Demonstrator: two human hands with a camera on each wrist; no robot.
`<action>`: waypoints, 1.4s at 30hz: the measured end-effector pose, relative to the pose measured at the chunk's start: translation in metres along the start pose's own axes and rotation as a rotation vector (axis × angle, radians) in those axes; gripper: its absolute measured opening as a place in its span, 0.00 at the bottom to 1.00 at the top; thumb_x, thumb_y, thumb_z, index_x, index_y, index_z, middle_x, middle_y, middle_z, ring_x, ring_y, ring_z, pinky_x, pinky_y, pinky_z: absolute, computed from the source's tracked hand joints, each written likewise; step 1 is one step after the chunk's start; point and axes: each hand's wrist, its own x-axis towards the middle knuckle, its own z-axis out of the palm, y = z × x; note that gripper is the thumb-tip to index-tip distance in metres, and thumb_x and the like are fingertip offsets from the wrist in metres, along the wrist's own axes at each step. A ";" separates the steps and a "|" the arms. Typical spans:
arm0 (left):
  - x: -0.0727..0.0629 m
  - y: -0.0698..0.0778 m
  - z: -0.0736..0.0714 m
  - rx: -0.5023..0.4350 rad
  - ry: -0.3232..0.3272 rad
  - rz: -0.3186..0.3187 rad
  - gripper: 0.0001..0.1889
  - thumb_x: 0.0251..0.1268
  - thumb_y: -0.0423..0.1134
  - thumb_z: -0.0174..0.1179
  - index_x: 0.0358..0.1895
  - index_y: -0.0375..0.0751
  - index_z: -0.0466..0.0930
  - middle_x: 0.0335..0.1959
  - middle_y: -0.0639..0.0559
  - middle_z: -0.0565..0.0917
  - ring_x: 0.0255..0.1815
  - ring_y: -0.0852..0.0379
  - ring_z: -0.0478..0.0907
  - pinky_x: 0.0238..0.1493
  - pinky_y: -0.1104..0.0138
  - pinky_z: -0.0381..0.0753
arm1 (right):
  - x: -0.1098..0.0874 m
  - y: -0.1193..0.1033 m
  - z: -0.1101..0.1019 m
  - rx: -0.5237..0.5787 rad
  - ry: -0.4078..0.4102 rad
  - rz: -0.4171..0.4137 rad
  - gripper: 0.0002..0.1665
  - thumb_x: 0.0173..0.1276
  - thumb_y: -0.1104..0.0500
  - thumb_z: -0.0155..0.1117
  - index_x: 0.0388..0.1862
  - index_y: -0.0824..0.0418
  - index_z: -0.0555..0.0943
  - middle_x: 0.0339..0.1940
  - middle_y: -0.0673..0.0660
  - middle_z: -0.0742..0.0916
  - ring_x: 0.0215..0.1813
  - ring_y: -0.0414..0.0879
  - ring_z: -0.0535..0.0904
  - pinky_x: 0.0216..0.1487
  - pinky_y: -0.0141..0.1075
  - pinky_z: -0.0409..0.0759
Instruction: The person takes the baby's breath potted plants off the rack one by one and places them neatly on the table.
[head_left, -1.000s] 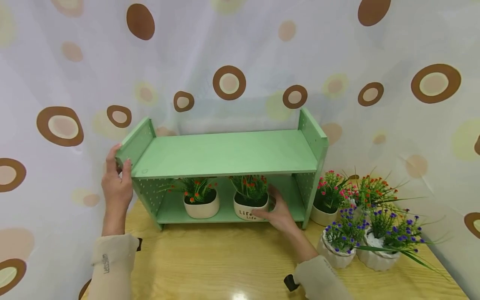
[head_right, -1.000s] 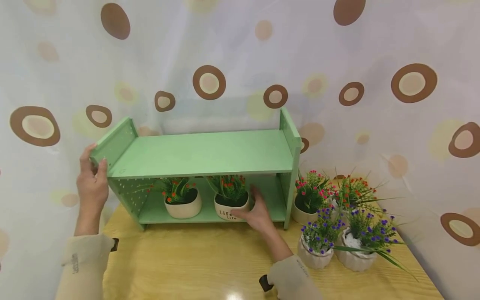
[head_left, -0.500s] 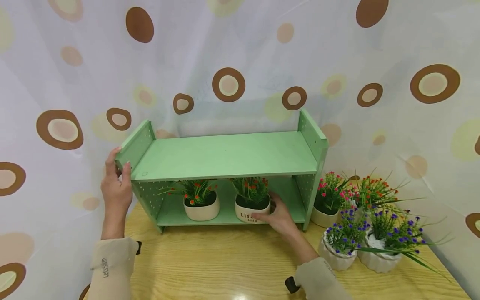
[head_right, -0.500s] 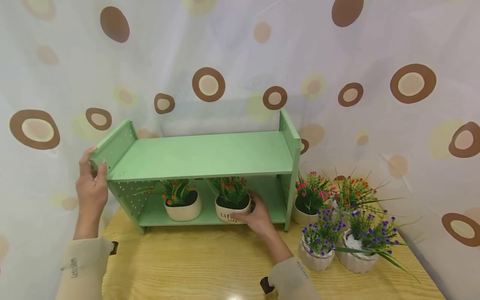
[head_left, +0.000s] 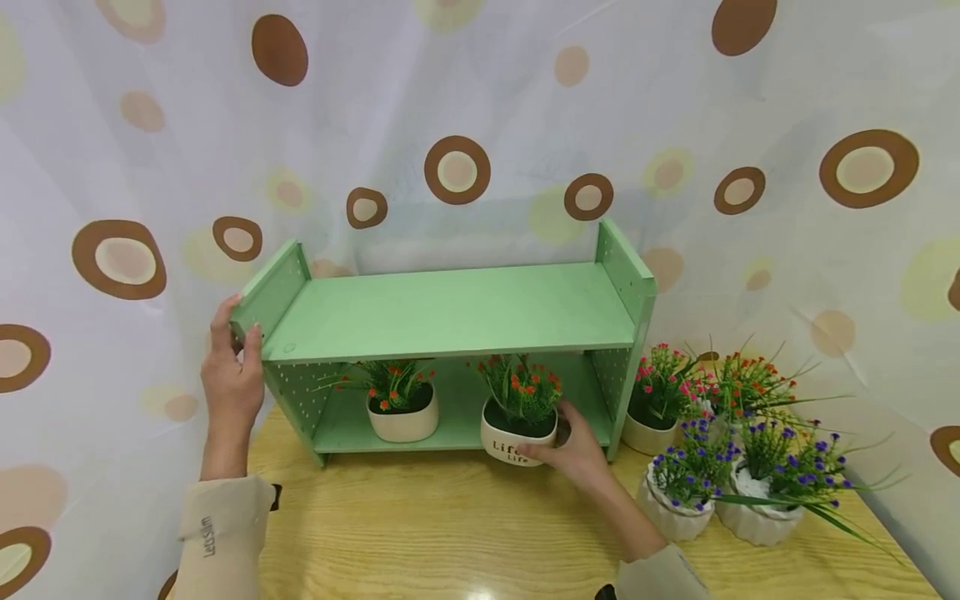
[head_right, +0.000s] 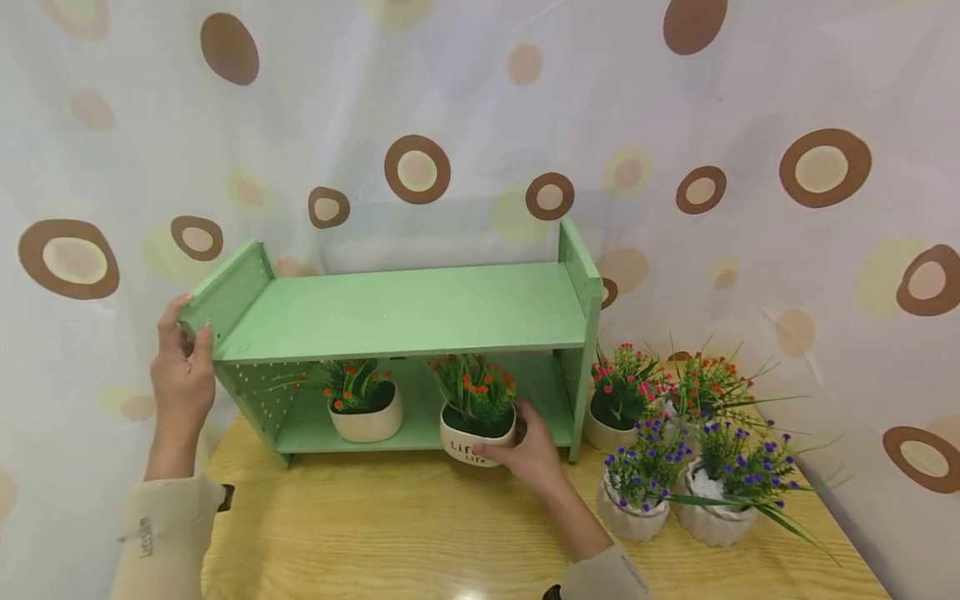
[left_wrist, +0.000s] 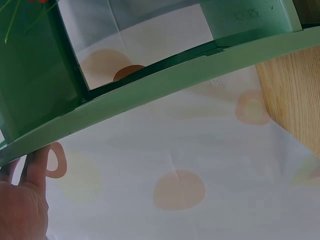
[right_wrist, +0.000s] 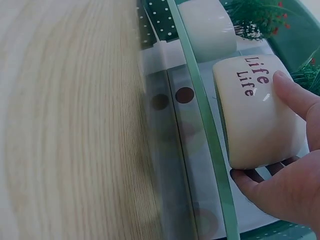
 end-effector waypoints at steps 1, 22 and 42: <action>0.000 0.000 0.000 0.002 -0.001 -0.001 0.25 0.83 0.43 0.50 0.78 0.61 0.62 0.69 0.32 0.75 0.60 0.30 0.79 0.56 0.37 0.75 | -0.003 0.000 -0.001 0.011 -0.004 -0.001 0.54 0.57 0.56 0.84 0.77 0.65 0.64 0.71 0.70 0.77 0.70 0.65 0.76 0.64 0.52 0.79; 0.000 0.000 -0.003 0.015 -0.002 -0.022 0.25 0.83 0.46 0.51 0.77 0.64 0.63 0.67 0.32 0.78 0.61 0.32 0.79 0.55 0.55 0.77 | -0.057 0.001 -0.031 0.047 -0.030 0.097 0.71 0.57 0.56 0.84 0.85 0.69 0.45 0.81 0.74 0.62 0.80 0.71 0.59 0.73 0.54 0.69; -0.002 0.000 0.000 0.022 0.002 -0.020 0.24 0.83 0.46 0.50 0.77 0.63 0.63 0.65 0.32 0.80 0.59 0.34 0.81 0.50 0.54 0.73 | -0.082 0.019 -0.026 0.071 -0.023 0.141 0.66 0.54 0.61 0.85 0.83 0.67 0.53 0.80 0.74 0.64 0.77 0.74 0.63 0.71 0.55 0.73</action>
